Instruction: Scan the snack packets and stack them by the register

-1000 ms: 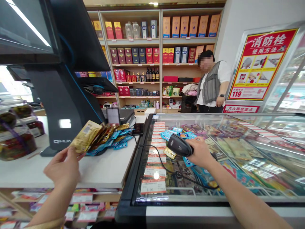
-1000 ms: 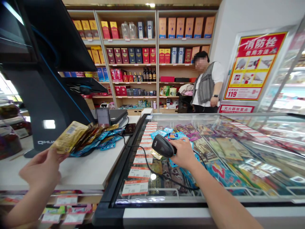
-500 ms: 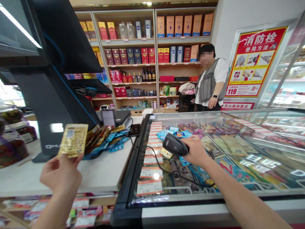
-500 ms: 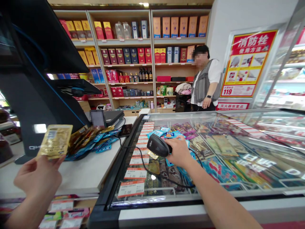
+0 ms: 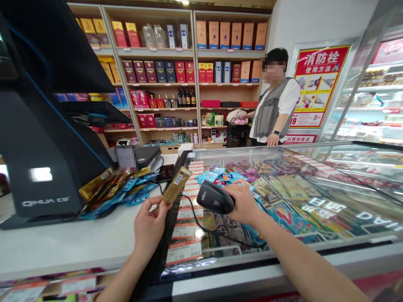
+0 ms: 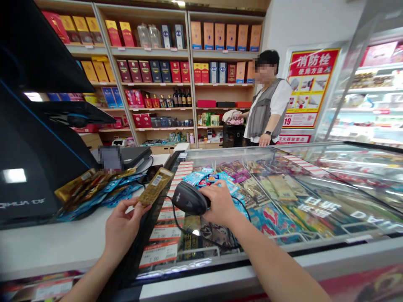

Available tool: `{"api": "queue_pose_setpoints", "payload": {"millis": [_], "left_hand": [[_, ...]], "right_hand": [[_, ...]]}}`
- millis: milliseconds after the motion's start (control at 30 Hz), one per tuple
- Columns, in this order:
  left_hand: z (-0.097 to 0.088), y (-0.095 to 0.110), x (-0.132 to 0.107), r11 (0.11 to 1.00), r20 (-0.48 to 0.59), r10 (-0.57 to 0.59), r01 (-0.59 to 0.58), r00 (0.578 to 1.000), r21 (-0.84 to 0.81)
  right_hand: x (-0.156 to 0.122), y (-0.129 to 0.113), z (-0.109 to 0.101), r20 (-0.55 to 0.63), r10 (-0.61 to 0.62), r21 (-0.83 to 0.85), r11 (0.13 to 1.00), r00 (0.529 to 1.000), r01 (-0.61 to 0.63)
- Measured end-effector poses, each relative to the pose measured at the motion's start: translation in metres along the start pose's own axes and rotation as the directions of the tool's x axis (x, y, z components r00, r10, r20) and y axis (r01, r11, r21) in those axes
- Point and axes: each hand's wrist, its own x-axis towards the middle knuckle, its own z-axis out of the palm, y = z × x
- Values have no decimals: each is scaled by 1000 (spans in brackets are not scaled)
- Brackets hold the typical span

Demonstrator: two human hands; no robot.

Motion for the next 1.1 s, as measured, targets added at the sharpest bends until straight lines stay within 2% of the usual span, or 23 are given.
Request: {"api": "queue_pose_setpoints", "payload": {"millis": [267,467,633,800,933,1033,1100], "left_hand": [[-4,-4,1,989,9,71,-72,997,127],[-3,-3,0,993,11,52,-53,999,105],[-4,-4,0,984,14,101,-102,995,149],[-5,-8,0,988,14,84,-85,996,130],[-4,2,4,995,53,32,-37,998,89],[9,20,11,999,116,11,-16,993,42],[30,33,14,1000,164,7,-4,986,-16]], "right_hand": [[2,-1,0,70,24,-72,997,997,-19],[3,-2,-1,61,36,-47,998,997,-33],[3,1,1,64,46,-57,997,997,-42],[1,3,2,65,42,-84,996,997,-37],[3,14,-13,-22,74,-99,992,997,-76],[4,34,-36,-168,196,-216,949,966,-230],[2,51,-53,-269,296,-289,883,916,-370]]}}
